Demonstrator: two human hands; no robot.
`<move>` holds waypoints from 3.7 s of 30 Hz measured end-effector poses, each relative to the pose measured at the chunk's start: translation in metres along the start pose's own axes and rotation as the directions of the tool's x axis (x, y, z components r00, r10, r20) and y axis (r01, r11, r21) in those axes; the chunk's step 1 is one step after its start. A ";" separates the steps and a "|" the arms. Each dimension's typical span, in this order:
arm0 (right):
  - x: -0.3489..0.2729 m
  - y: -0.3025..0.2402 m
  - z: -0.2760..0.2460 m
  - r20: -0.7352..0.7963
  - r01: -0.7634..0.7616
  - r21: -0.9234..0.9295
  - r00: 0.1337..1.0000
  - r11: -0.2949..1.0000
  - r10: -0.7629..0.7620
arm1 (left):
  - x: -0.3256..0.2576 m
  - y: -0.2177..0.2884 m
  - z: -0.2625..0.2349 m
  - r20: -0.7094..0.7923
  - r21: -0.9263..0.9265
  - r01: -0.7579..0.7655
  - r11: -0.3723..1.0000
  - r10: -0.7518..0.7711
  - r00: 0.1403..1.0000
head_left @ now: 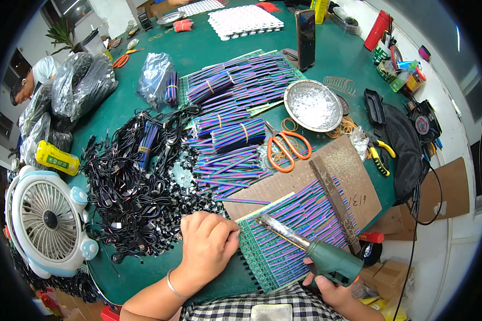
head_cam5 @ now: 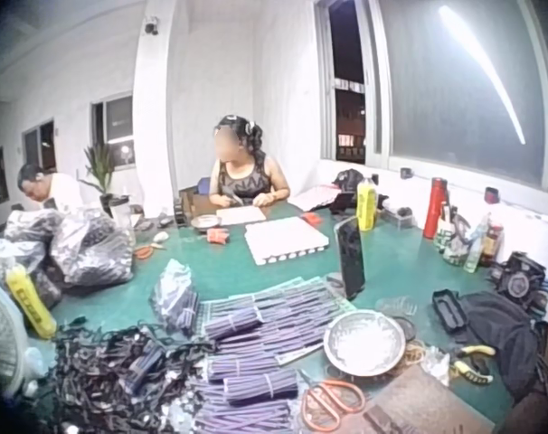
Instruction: The person applies hot glue to secure wires on an electronic component strip using a hot glue gun.
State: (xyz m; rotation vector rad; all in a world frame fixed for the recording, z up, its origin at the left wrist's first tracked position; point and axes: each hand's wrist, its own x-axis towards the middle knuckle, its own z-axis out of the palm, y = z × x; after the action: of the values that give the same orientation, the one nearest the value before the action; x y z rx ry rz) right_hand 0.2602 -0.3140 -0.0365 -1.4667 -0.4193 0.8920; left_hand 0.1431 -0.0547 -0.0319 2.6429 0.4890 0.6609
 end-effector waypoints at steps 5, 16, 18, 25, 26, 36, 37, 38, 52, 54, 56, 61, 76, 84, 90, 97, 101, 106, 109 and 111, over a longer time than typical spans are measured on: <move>-0.001 0.000 0.001 0.019 -0.013 0.008 1.000 1.000 0.013 | -0.003 0.000 0.006 -0.023 0.048 0.073 0.996 -0.072 0.997; -0.006 0.003 -0.004 0.084 -0.055 -0.031 0.995 0.998 0.057 | -0.006 0.004 0.013 -0.069 0.075 0.167 0.983 -0.162 0.984; -0.008 0.005 -0.005 0.089 -0.080 -0.067 0.992 0.995 0.086 | -0.006 0.005 0.013 -0.068 0.079 0.165 0.983 -0.160 0.985; -0.007 0.003 -0.005 0.124 -0.056 -0.110 0.990 0.992 0.070 | -0.006 0.006 0.013 -0.045 0.108 0.161 0.981 -0.157 0.987; -0.007 0.003 -0.005 0.113 -0.055 -0.114 0.991 0.992 0.068 | -0.006 0.006 0.013 -0.047 0.107 0.161 0.981 -0.156 0.987; -0.004 0.008 -0.015 0.277 0.067 -0.224 0.961 0.972 -0.002 | -0.006 0.004 0.013 -0.038 0.105 0.162 0.981 -0.159 0.987; -0.005 0.006 -0.012 0.276 0.066 -0.224 0.961 0.972 -0.002 | -0.005 0.005 0.013 -0.036 0.101 0.163 0.981 -0.160 0.986; -0.007 0.002 -0.006 0.164 0.013 -0.172 0.986 0.985 0.015 | -0.005 0.005 0.013 -0.034 0.098 0.165 0.981 -0.162 0.986; -0.008 0.003 -0.004 0.073 -0.019 -0.089 0.997 0.996 0.026 | -0.005 0.005 0.013 -0.045 0.107 0.162 0.981 -0.158 0.986; -0.008 0.001 -0.004 0.077 0.007 -0.101 0.997 0.995 0.001 | -0.005 0.005 0.013 -0.043 0.099 0.165 0.981 -0.162 0.986; -0.007 -0.001 -0.005 0.086 0.017 -0.123 0.996 0.992 -0.007 | -0.007 0.004 0.013 -0.062 0.083 0.154 0.985 -0.150 0.987; -0.009 -0.001 -0.006 0.105 0.030 -0.124 0.994 0.992 -0.017 | -0.007 0.005 0.012 -0.048 0.100 0.129 0.987 -0.125 0.991; -0.018 0.002 -0.005 0.061 -0.110 -0.115 0.991 0.987 0.118 | -0.008 0.009 0.015 -0.088 0.154 0.100 0.983 -0.087 0.992; -0.018 0.001 -0.007 0.076 -0.106 -0.170 0.990 0.980 0.120 | -0.006 0.010 0.017 -0.094 0.182 0.098 0.978 -0.082 0.992; -0.011 0.008 -0.012 0.120 0.032 -0.195 0.993 0.980 -0.009 | -0.005 0.009 0.016 -0.097 0.178 0.102 0.979 -0.086 0.992; -0.015 0.010 -0.009 -0.013 0.024 -0.109 1.000 0.994 -0.026 | -0.008 0.005 0.016 -0.106 0.170 0.090 0.981 -0.073 0.992; -0.019 0.015 -0.011 -0.094 0.068 -0.029 0.993 0.997 -0.070 | -0.008 0.007 0.017 -0.126 0.146 0.093 0.985 -0.075 0.989; -0.013 0.022 -0.012 -0.097 0.152 -0.069 0.983 0.986 -0.158 | -0.013 0.010 0.012 -0.147 0.188 0.078 0.979 -0.051 0.988; -0.009 0.020 -0.015 -0.074 0.183 -0.069 0.980 0.981 -0.187 | -0.009 0.015 -0.005 -0.115 0.135 0.081 0.987 -0.066 0.991; -0.006 0.018 -0.017 -0.066 0.196 -0.068 0.978 0.978 -0.200 | -0.008 -0.002 -0.025 -0.152 0.193 0.076 0.978 -0.047 0.987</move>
State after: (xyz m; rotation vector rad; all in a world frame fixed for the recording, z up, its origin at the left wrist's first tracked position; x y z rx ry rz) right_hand 0.2643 -0.3322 -0.0539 -1.4792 -0.5330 0.6706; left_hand 0.1235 -0.0498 -0.0155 2.7620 0.7107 0.8299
